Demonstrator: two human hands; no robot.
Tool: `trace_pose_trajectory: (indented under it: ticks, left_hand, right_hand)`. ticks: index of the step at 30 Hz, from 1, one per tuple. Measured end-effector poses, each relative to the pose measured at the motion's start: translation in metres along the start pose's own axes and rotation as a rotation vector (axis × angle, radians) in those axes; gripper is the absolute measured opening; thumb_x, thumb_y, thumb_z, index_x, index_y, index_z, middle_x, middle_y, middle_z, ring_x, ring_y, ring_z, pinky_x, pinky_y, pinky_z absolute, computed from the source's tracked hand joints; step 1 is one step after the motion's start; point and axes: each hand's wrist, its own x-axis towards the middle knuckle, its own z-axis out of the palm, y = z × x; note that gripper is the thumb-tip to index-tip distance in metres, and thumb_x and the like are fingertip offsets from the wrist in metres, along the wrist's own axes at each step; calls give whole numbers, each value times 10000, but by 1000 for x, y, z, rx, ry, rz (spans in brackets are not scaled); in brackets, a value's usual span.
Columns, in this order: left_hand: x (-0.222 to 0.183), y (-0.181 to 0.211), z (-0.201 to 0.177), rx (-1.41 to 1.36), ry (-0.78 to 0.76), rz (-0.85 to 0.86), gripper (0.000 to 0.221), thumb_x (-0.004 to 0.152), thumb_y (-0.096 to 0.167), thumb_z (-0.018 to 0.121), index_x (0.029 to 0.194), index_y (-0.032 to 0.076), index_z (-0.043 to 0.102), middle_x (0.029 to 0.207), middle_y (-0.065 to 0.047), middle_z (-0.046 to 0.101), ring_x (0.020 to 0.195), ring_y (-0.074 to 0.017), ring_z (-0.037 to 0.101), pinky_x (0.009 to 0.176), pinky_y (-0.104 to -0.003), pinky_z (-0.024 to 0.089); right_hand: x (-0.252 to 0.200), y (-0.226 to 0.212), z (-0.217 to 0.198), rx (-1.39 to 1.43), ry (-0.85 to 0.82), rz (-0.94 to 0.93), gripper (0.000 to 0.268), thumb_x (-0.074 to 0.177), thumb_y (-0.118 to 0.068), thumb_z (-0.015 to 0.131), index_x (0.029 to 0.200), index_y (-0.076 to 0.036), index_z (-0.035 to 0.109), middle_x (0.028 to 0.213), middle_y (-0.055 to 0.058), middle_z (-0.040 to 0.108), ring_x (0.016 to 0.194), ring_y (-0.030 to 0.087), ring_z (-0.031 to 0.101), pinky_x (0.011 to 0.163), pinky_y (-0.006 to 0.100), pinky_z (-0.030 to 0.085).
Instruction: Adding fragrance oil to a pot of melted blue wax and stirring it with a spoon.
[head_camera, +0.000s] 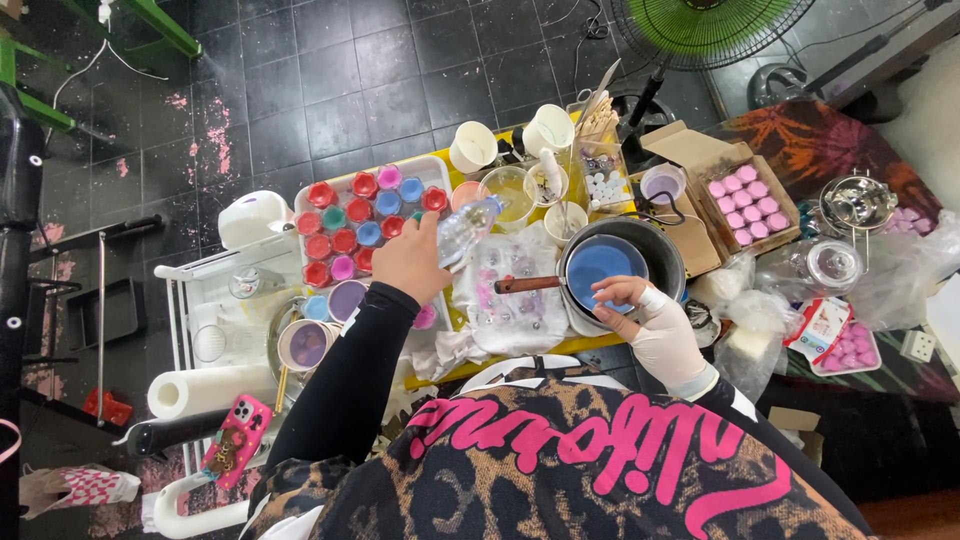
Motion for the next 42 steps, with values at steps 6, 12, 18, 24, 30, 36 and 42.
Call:
trace_pose_trajectory:
  ticks: [6, 12, 18, 24, 30, 36, 42]
  left_hand:
    - [0, -3, -5, -45, -16, 62, 843, 656, 243, 839, 1387, 100, 444, 1154, -174, 620, 985, -381, 684, 771, -495, 560]
    - [-3, 2, -18, -112, 16, 113, 765, 668, 239, 838, 1323, 83, 476, 1179, -182, 597, 971, -392, 680, 784, -483, 557]
    - [-7, 7, -30, -196, 69, 145, 700, 680, 224, 846, 1274, 91, 502, 1232, -176, 559, 1002, -399, 655, 813, -475, 541]
    - [-5, 6, -33, -280, 128, 186, 594, 705, 208, 831, 1220, 78, 565, 1198, -156, 584, 1024, -374, 650, 843, -456, 529]
    - [-2, 4, -28, -331, 247, 239, 493, 715, 202, 836, 1142, 58, 636, 1125, -139, 626, 1030, -355, 652, 862, -440, 526]
    - [-1, 9, -29, -433, 321, 218, 507, 739, 167, 825, 1198, 64, 636, 1156, -136, 633, 1039, -322, 664, 879, -405, 540]
    - [0, 14, -29, -477, 489, 230, 524, 787, 167, 834, 1251, 49, 620, 1172, -138, 655, 1061, -319, 663, 892, -393, 537]
  right_hand:
    - [-1, -1, 1, 3, 6, 30, 159, 913, 8, 720, 1058, -47, 684, 1205, 52, 674, 1090, 115, 611, 959, 271, 487]
    - [-2, 9, 0, 63, 2, 11, 175, 917, 19, 713, 1074, -47, 674, 1216, 53, 664, 1105, 117, 604, 974, 269, 477]
    - [-1, 10, 0, 34, -1, 20, 168, 920, 20, 714, 1071, -44, 679, 1214, 56, 664, 1096, 113, 597, 969, 268, 476]
    - [1, 13, 0, 20, 4, 38, 161, 921, -18, 718, 1074, -52, 686, 1221, 45, 672, 1050, 103, 591, 916, 254, 482]
    - [1, 19, 0, -30, 8, 26, 167, 918, -34, 731, 1077, -69, 692, 1220, 32, 683, 994, 90, 597, 856, 241, 489]
    - [0, 20, 1, -47, 10, 29, 172, 912, -37, 741, 1074, -69, 694, 1206, 27, 690, 986, 76, 603, 826, 228, 490]
    - [-2, 22, 1, 12, 15, 49, 177, 912, -26, 735, 1078, -68, 686, 1212, 27, 678, 987, 68, 599, 820, 220, 491]
